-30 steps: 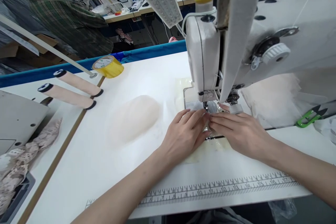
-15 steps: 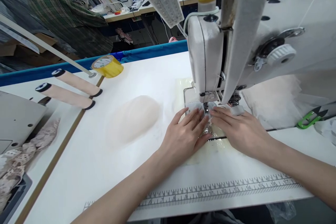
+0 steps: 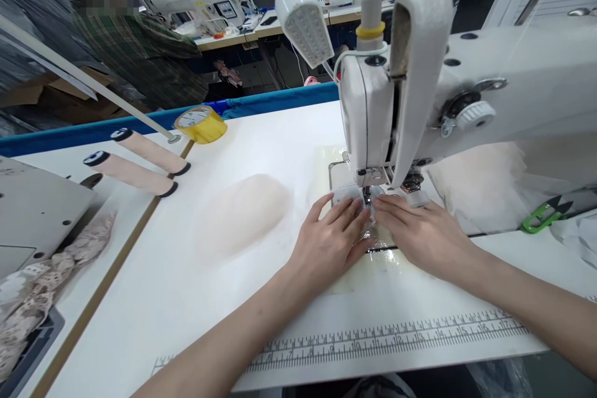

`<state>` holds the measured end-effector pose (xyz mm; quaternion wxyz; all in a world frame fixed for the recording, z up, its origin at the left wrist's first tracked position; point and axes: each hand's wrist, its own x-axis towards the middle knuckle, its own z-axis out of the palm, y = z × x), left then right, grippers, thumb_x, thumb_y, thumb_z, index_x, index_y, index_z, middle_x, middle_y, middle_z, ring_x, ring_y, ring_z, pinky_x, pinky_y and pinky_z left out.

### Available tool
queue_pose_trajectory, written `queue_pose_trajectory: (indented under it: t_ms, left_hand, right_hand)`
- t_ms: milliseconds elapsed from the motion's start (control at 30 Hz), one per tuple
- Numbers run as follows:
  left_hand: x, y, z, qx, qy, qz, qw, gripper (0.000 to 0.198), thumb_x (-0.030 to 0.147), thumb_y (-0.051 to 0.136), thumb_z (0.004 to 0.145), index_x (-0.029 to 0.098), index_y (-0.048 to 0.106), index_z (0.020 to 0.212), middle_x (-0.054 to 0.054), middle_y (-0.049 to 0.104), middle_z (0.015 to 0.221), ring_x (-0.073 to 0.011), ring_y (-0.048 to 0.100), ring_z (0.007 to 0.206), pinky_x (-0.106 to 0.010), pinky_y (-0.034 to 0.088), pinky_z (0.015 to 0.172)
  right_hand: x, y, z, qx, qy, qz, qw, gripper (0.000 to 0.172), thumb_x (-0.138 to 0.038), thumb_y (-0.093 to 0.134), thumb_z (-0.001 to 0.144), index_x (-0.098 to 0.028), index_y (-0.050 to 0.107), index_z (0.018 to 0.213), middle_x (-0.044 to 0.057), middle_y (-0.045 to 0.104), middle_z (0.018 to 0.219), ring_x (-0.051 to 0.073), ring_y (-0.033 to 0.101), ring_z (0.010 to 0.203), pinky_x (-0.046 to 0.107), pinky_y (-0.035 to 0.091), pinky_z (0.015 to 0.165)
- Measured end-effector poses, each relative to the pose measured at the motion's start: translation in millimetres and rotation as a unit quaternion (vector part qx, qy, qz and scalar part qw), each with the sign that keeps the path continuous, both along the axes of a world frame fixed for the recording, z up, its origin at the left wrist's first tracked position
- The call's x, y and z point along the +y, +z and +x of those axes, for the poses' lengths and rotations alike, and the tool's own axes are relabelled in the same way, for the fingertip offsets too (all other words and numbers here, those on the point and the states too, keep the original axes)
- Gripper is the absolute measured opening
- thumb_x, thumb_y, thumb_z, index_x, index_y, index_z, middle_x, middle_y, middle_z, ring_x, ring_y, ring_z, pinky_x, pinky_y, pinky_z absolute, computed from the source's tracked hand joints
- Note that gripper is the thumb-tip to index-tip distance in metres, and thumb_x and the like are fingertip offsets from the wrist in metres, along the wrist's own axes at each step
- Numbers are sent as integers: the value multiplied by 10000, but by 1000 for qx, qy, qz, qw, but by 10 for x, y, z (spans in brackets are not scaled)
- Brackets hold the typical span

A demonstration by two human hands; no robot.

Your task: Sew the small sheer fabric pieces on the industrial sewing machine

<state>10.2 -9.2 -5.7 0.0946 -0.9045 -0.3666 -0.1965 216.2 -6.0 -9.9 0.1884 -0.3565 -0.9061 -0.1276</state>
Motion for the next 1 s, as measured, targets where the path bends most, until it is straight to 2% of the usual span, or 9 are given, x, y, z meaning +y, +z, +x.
queue_pose_trajectory:
  t_ms: [200, 333, 500, 600, 767, 833, 900, 1000]
  left_hand:
    - [-4, 9, 1, -4, -1, 9, 1000, 331, 355, 510, 931, 157, 610, 1176, -84, 664, 1180, -215, 591, 1147, -451, 360, 1057]
    - [4, 15, 3, -21, -3, 13, 1000, 302, 325, 528, 920, 164, 605, 1163, -70, 676, 1160, -213, 605, 1123, -461, 339, 1073]
    - [11, 26, 8, -71, 0, -6, 997, 196, 197, 560, 877, 187, 617, 1065, -13, 717, 1027, -168, 663, 940, -439, 358, 1060]
    - [16, 38, 22, -90, 21, -46, 995, 226, 172, 590, 844, 192, 614, 1067, -12, 708, 1011, -169, 653, 907, -421, 397, 1017]
    - [96, 96, 85, -81, 54, -129, 987, 235, 188, 609, 835, 215, 629, 1068, -21, 671, 1051, -199, 610, 965, -390, 460, 896]
    - [152, 118, 123, -65, 55, -111, 990, 153, 224, 624, 831, 207, 651, 981, -13, 680, 977, -189, 616, 896, -396, 453, 903]
    - [200, 128, 153, -48, 49, -56, 996, 81, 257, 622, 836, 193, 659, 868, -9, 685, 883, -179, 616, 834, -406, 440, 930]
    - [206, 117, 163, -10, 6, 43, 999, 123, 217, 569, 872, 181, 658, 794, -15, 689, 821, -172, 614, 798, -392, 453, 925]
  right_hand:
    - [4, -6, -2, 11, 2, 10, 1000, 323, -18, 406, 830, -137, 655, 998, 80, 705, 1046, 182, 640, 932, 381, 403, 994]
    - [21, -5, -11, 30, 6, 39, 999, 254, -72, 460, 867, -139, 656, 1014, 56, 722, 976, 157, 641, 796, 356, 413, 941]
    - [101, 11, -50, 61, 18, 69, 996, 205, -67, 505, 870, -165, 685, 876, 10, 731, 851, 135, 622, 713, 300, 438, 804]
    - [142, -9, -41, 110, 12, 50, 993, 204, -112, 523, 889, -185, 701, 823, -6, 719, 757, 125, 599, 657, 274, 436, 714]
    - [158, -71, -4, 203, -30, -33, 978, 231, -311, 535, 923, -206, 730, 855, -21, 634, 560, 132, 551, 566, 273, 420, 611]
    - [160, -79, -2, 223, -46, -65, 972, 249, -340, 536, 920, -215, 736, 838, -21, 618, 537, 133, 540, 547, 274, 416, 590]
    - [160, -73, -4, 234, -49, -82, 967, 232, -329, 546, 911, -214, 738, 849, -16, 626, 548, 134, 537, 540, 275, 418, 578]
    - [142, -49, -5, 221, -28, -76, 972, 189, -267, 559, 898, -200, 732, 861, -6, 678, 635, 138, 567, 573, 285, 434, 594]
